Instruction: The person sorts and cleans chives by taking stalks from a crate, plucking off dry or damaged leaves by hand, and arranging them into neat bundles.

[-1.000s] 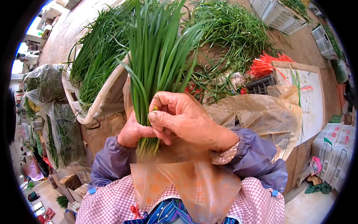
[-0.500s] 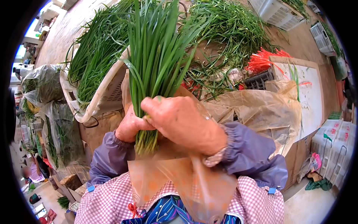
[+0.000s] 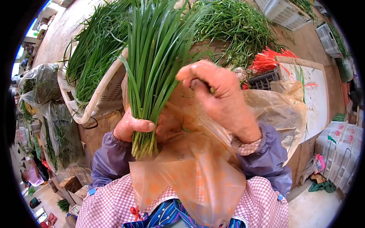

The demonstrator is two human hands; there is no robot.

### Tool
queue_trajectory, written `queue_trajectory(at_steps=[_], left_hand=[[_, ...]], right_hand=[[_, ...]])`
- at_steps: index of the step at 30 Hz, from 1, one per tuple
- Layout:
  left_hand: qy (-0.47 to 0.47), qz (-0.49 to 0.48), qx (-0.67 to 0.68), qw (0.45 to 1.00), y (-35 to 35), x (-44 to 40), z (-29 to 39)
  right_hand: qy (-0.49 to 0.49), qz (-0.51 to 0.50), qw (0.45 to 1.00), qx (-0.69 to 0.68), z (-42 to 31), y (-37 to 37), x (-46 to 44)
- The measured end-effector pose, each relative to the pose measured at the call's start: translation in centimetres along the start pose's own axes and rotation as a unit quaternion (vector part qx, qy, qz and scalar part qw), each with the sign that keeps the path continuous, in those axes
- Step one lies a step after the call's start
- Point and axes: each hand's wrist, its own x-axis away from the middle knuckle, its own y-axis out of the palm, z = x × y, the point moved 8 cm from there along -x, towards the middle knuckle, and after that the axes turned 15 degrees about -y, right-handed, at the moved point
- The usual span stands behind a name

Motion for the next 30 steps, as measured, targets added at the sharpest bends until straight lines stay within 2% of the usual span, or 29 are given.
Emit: queue_trajectory(at_steps=[1,3,4,6,9,12,15,17,21,23,24,25,26,27,28,29,30], left_hand=[[-0.001,0.000,0.000,1.000,0.1,0.0,0.1],[0.010,-0.010,-0.040,0.999,0.6,0.1,0.5],[0.009,-0.008,-0.042,0.999,0.6,0.1,0.4],[0.005,0.020,-0.068,0.997,0.2,0.1,0.3],[0.008,0.007,-0.072,0.997,0.9,0.0,0.5],[0.004,0.022,-0.042,0.999,0.5,0.0,0.3],[-0.026,-0.010,-0.014,1.000,0.3,0.2,0.0],[-0.023,-0.007,-0.008,1.000,0.0,0.2,-0.1],[-0.031,-0.005,-0.002,1.000,0.1,0.0,-0.1],[-0.032,-0.013,0.003,0.999,0.1,-0.1,-0.1],[-0.031,-0.017,0.008,0.999,0.2,-0.1,0.0],[-0.027,-0.018,0.002,0.999,0.3,0.1,0.1],[-0.024,-0.011,0.006,1.000,0.4,0.3,0.3],[-0.019,-0.006,0.008,1.000,0.4,0.4,0.5],[-0.026,-0.037,-0.058,0.997,-0.1,0.5,0.5],[-0.002,-0.021,-0.079,0.997,-0.8,0.6,0.6],[0.010,-0.013,-0.125,0.992,-1.2,1.0,0.8]], right_hand=[[0.001,0.001,1.000,0.000,-0.4,0.3,-0.2],[-0.018,-0.083,0.996,0.032,-2.1,2.3,-0.7],[0.003,-0.107,0.993,0.043,-2.0,3.1,-0.6],[0.004,-0.106,0.991,0.076,-1.3,4.3,0.1],[0.020,-0.119,0.987,0.110,-0.7,5.1,0.7],[-0.014,-0.124,0.981,0.149,-0.6,5.2,0.7],[-0.036,-0.129,0.985,0.110,-0.7,4.7,1.2],[0.027,-0.169,0.985,-0.034,-0.3,5.0,1.8],[0.094,-0.138,0.985,-0.044,0.2,2.1,1.5],[0.054,-0.118,0.986,0.101,1.0,0.8,1.8],[0.113,-0.131,0.977,0.122,1.3,0.1,1.9],[0.108,-0.126,0.978,0.124,1.9,-0.4,2.2],[0.064,-0.147,0.949,0.272,2.9,-1.4,2.6],[0.021,-0.160,0.894,0.417,3.5,-2.2,2.7],[0.031,-0.163,0.869,0.466,3.6,-2.5,2.6],[0.025,-0.155,0.869,0.469,3.0,-2.5,2.3],[-0.091,-0.122,0.906,0.394,-0.4,-1.0,1.2]])
